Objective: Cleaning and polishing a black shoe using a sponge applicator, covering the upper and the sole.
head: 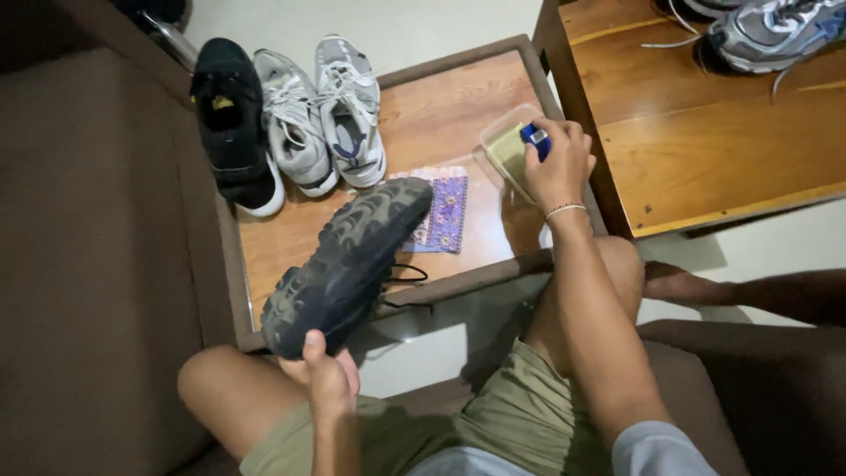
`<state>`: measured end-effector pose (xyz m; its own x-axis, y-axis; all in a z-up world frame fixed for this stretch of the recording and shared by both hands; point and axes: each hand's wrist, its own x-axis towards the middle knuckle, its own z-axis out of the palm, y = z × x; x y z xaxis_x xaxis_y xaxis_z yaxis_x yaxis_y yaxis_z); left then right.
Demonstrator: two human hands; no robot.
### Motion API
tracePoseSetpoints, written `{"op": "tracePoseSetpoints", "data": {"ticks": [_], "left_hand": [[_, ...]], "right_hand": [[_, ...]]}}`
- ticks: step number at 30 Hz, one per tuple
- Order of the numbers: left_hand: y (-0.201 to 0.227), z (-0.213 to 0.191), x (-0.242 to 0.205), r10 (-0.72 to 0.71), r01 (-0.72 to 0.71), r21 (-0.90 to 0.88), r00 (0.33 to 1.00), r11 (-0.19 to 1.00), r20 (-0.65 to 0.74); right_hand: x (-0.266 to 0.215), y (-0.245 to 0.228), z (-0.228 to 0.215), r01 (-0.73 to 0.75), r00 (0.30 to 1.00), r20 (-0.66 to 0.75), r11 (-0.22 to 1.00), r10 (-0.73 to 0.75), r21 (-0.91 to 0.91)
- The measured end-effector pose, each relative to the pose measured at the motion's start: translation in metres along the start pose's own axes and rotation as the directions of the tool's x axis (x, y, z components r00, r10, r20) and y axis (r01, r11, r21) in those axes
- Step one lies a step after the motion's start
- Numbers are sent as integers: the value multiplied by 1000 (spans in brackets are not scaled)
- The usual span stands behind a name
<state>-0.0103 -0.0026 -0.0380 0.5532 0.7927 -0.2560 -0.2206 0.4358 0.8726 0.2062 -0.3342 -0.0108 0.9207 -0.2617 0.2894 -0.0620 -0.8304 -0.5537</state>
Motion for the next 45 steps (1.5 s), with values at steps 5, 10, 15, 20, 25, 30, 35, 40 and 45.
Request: {"op": "tracePoseSetpoints", "data": {"ticks": [5,10,15,20,25,30,35,40,45], "left_hand": [[8,-21,-4,-63,35,310,995,950,83],[13,-23,-9,358,-458,379,882,804,307],[-4,-25,-16,320,-428,369,892,825,320],[-28,-23,-7,542,-693,280,704,664,459],[-15,-23,-7,538,-682,248,709,689,456],[-16,-6,-14,534,-677,228,708,700,462],[-13,-17,-6,522,-681,231,698,695,490],[-14,-20,-6,534,-698,286,698,656,478],[-6,-8,-10,524,-662,225,720,715,455]], "right_hand": [[-1,8,22,67,992,-98,993,-77,-96],[-21,-30,-11,310,912,-350,917,-213,249],[-79,-75,-29,534,842,-346,734,-414,420],[-136,-107,-14,679,733,-391,556,-557,480],[-112,-111,-5,621,781,-435,630,-449,466],[-139,-127,-15,655,755,-403,572,-517,493],[-111,-116,-2,639,769,-394,596,-504,486],[-122,-118,-5,550,835,-338,630,-434,549],[-125,-117,0,559,829,-370,611,-420,560]]}}
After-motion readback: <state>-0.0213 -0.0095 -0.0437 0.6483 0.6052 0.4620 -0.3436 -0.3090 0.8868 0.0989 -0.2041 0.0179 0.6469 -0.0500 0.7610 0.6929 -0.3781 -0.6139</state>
